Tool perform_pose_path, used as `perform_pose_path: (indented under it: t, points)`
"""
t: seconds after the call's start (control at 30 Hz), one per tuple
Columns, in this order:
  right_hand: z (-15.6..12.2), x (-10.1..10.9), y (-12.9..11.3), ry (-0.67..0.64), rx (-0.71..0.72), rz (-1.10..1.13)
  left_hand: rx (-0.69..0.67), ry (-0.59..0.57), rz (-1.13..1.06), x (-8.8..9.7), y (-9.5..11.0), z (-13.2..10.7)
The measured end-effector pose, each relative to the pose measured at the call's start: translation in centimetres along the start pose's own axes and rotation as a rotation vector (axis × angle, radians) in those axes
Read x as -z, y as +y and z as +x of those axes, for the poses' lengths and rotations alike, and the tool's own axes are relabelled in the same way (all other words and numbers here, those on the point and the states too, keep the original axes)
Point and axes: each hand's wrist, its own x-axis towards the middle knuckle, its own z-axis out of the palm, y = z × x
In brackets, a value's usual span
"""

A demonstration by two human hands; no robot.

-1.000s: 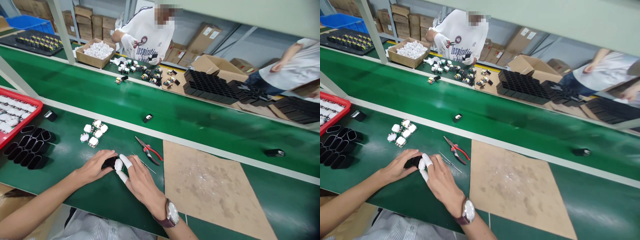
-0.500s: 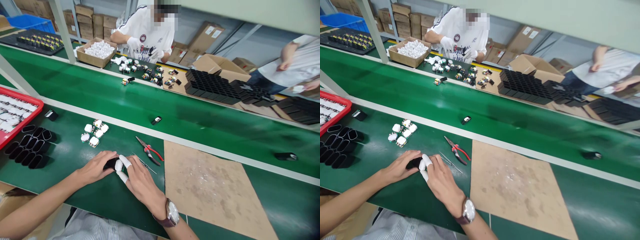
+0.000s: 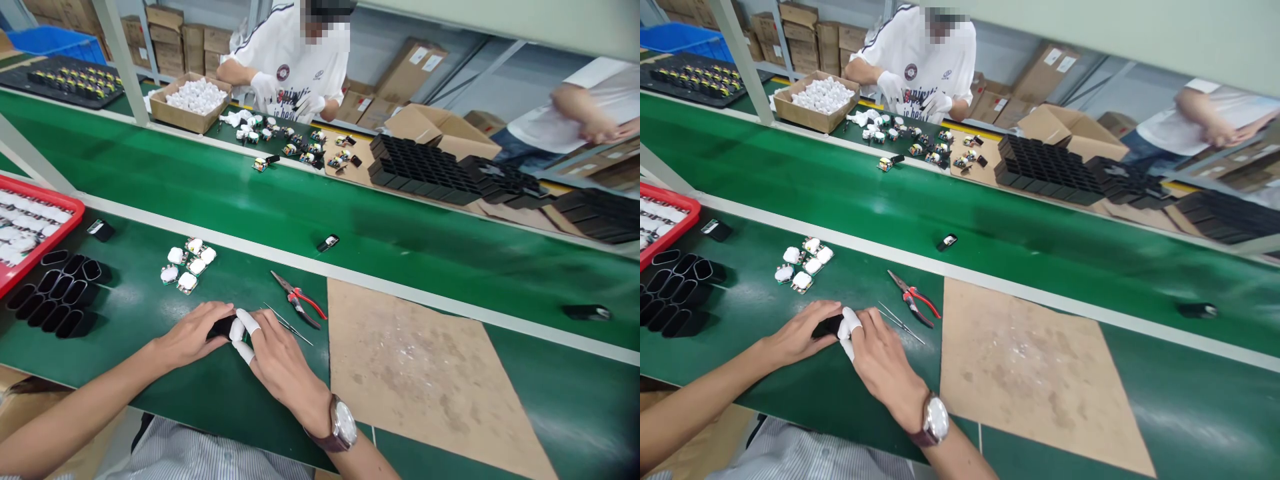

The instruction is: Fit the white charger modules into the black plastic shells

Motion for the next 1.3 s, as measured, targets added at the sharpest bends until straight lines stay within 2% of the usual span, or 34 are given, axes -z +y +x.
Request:
perform_pose_path:
  t: [0.27,0.37,0.43,0.57,0.67,0.87,1.0,1.1,1.2,1.3]
  points:
    - [-0.1,-0.1,-0.8,-0.071,0.015,-0.167,0.002,0.006,0.029,-0.2,0.2,-0.1]
    - [0.1,0.0,-0.9,-0.094,0.001,-0.16,0.012,0.017,0.024,-0.2,0.2,-0.2]
    - [0.2,0.1,-0.5,-0.063,-0.01,-0.08,0.031,0.016,-0.005,-0.2,0.2,-0.1]
    - [-0.4,-0.4,0.5,0.084,-0.015,0.108,0.105,-0.024,-0.105,0.0,0.3,-0.1]
    - [-1.2,-1.0,0.9,0.149,0.026,0.142,0.134,-0.057,-0.16,0.0,0.4,-0.1]
    - [-0.7,-2.2,0.2,0.104,0.02,0.133,0.124,-0.069,-0.195,0.0,-0.2,-0.7]
    - [0.2,-2.8,-0.4,0.119,-0.008,0.107,0.191,-0.083,-0.196,0.2,-0.3,-1.1]
    - [-0.4,-3.1,0.1,0.12,0.023,0.103,0.258,-0.108,-0.209,0.5,0.0,-1.0]
    - [-2.4,-3.5,1.7,0.192,-0.086,0.023,0.233,-0.086,-0.181,0.9,0.3,-0.8]
    - [-4.8,-4.2,3.8,0.244,-0.262,-0.149,0.059,0.031,-0.118,1.2,0.1,-0.5]
